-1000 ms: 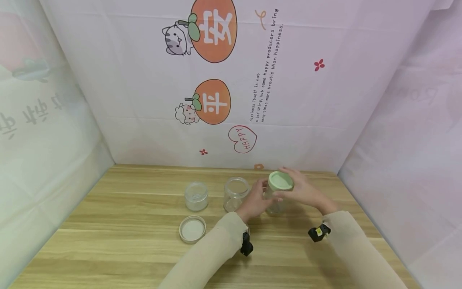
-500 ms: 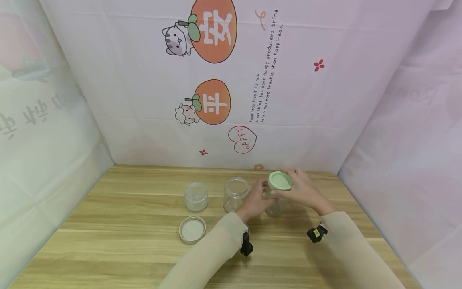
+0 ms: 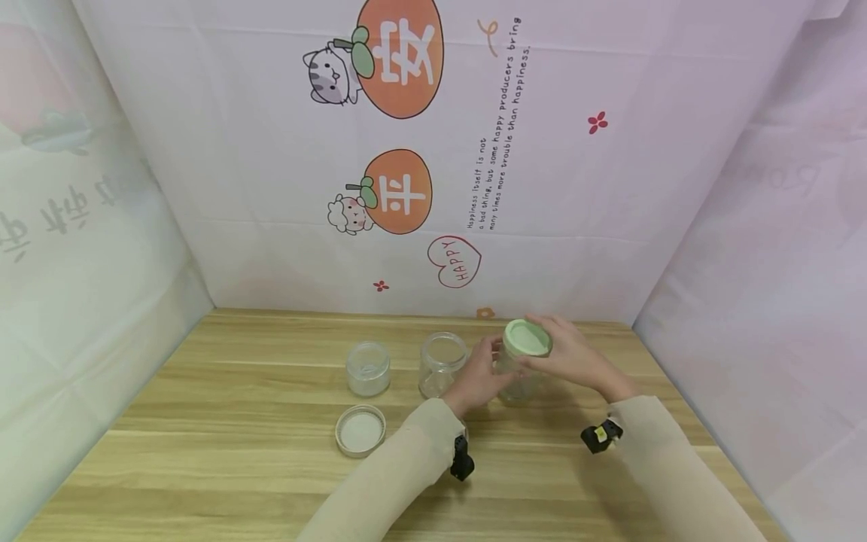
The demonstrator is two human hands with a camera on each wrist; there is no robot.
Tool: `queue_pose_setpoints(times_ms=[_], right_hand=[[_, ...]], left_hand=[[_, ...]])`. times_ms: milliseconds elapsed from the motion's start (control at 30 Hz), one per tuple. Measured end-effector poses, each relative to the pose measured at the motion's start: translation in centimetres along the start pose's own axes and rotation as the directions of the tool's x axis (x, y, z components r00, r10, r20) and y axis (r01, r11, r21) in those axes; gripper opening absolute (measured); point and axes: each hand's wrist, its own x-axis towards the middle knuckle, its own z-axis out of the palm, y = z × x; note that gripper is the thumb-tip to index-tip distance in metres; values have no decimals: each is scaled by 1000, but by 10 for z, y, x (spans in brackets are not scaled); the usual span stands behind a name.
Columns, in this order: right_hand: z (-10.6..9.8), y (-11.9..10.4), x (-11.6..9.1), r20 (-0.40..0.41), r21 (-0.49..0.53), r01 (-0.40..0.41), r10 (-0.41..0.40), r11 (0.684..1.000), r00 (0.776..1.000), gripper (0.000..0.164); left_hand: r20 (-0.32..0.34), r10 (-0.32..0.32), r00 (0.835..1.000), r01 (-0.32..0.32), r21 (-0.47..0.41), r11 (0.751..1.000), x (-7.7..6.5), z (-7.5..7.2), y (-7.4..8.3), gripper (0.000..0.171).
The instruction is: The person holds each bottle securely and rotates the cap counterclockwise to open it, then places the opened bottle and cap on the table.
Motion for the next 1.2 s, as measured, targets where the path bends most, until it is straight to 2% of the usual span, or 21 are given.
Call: queue_pose_setpoints(times_ms=[333,567,767,1000,1200], right_hand=[[-8,0,2,41,39,17,-19,999,999,80],[-7,1,2,31,55,29,-31,998,999,76],[-10,-1,-2,12,101,7,-8,995,1000,77],[-14,1,-8,28,57,6,-8,998,1000,78],[-19,1,-15,61,82,-15,10,997,998,80]], left_hand=[[-4,6,1000,-6,-4,1000,0,1,0,76],[-5,7,1000,-7,0,1000,0,0,-1,76],[-7,4,1000,-4,11,1000,2,1,-2,78],[-9,-7,1000,7,-4,1000,2,1,-2,79],[-20,-8,1000,7,-6,1000,2,2,-2,79]])
